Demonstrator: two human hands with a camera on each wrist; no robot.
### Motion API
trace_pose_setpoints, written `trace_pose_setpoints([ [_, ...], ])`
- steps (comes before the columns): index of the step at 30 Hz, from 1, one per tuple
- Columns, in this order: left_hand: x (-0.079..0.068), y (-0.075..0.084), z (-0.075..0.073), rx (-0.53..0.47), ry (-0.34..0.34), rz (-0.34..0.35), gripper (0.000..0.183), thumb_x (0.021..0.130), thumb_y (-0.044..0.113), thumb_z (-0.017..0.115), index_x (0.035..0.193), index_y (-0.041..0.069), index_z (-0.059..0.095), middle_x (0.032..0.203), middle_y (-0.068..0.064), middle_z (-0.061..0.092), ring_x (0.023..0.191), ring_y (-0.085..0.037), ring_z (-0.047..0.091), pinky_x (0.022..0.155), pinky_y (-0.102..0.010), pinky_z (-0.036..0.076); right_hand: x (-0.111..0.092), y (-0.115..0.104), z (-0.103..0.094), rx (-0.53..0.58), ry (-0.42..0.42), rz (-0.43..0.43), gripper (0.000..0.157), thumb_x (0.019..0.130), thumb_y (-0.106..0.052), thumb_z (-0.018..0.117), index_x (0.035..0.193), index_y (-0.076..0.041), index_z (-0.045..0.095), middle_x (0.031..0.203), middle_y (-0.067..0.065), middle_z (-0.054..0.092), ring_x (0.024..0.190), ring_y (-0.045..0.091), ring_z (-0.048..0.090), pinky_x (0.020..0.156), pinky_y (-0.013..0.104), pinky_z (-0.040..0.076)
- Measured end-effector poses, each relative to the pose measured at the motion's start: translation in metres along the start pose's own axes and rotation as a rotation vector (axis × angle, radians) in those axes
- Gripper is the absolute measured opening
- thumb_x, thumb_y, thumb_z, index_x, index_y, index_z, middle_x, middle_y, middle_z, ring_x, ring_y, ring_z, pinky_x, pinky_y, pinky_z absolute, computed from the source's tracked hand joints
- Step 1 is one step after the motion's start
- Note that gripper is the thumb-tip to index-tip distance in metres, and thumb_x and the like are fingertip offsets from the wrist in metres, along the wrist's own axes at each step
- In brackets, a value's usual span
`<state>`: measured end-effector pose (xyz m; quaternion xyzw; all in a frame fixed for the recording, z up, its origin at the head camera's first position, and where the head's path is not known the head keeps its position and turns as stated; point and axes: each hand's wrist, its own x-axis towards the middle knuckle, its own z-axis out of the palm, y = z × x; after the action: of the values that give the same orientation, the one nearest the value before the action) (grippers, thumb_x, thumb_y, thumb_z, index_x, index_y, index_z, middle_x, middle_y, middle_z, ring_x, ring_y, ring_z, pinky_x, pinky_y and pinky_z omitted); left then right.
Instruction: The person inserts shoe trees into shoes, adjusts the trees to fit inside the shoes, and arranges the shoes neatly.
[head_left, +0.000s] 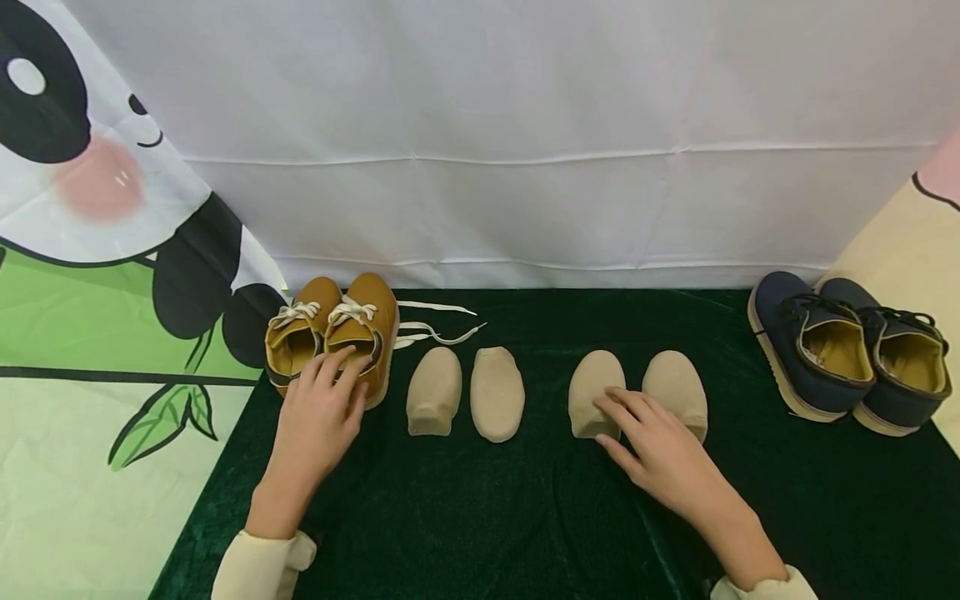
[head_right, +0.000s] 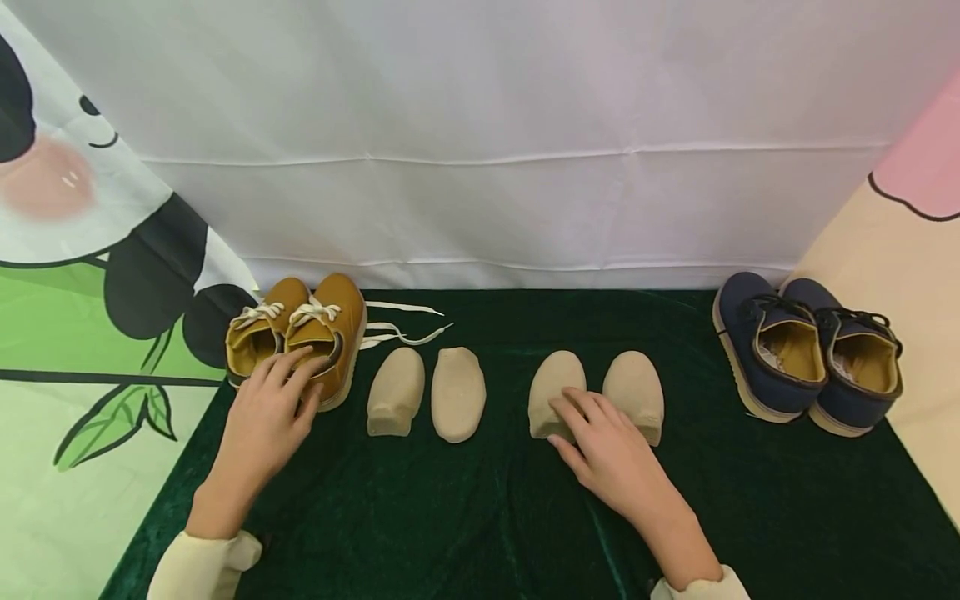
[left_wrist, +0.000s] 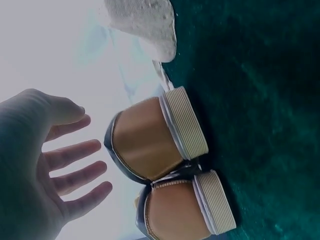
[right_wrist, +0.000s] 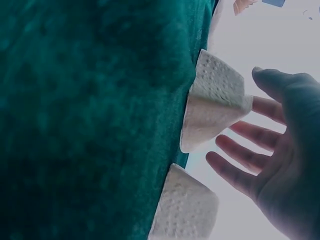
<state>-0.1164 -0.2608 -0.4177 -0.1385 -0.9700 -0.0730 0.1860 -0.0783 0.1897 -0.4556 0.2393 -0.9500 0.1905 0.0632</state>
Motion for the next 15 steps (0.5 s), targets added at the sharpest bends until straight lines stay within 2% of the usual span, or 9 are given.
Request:
trace_pose_setpoints([
  [5,0.005,-0.012,0.0,0.001,-0.001,-0.009,0.037,0.1,0.015,0.065,0.136,0.009,0.063,0.146,-0.021,0.056,0.131,-0.046,0.05,0.098,-0.067,0.047,0.003,0.002,0.004,-0.009,0.0,0.007,0.055,0.099,-0.031,0.072,0.148,-0.011,0.056,0.151,0.017,0.055,0.135,0.036,0.055,0.107,0.057,0.05],
  [10,0.009,-0.027,0.002,0.017,0.033,-0.022,0.036,0.099,0.014,0.065,0.134,0.006,0.064,0.147,-0.022,0.055,0.13,-0.046,0.049,0.098,-0.067,0.046,0.008,0.003,0.006,-0.015,-0.023,0.025,0.059,0.098,-0.032,0.073,0.149,-0.01,0.054,0.152,0.018,0.053,0.136,0.036,0.053,0.107,0.057,0.051],
  [15,0.012,-0.043,0.002,0.032,0.06,-0.024,0.038,0.098,0.012,0.065,0.135,0.006,0.064,0.147,-0.024,0.055,0.13,-0.047,0.049,0.091,-0.067,0.046,0.012,0.004,0.007,-0.009,-0.046,0.051,0.061,0.097,-0.029,0.075,0.15,-0.009,0.052,0.153,0.021,0.051,0.138,0.039,0.051,0.106,0.06,0.05],
])
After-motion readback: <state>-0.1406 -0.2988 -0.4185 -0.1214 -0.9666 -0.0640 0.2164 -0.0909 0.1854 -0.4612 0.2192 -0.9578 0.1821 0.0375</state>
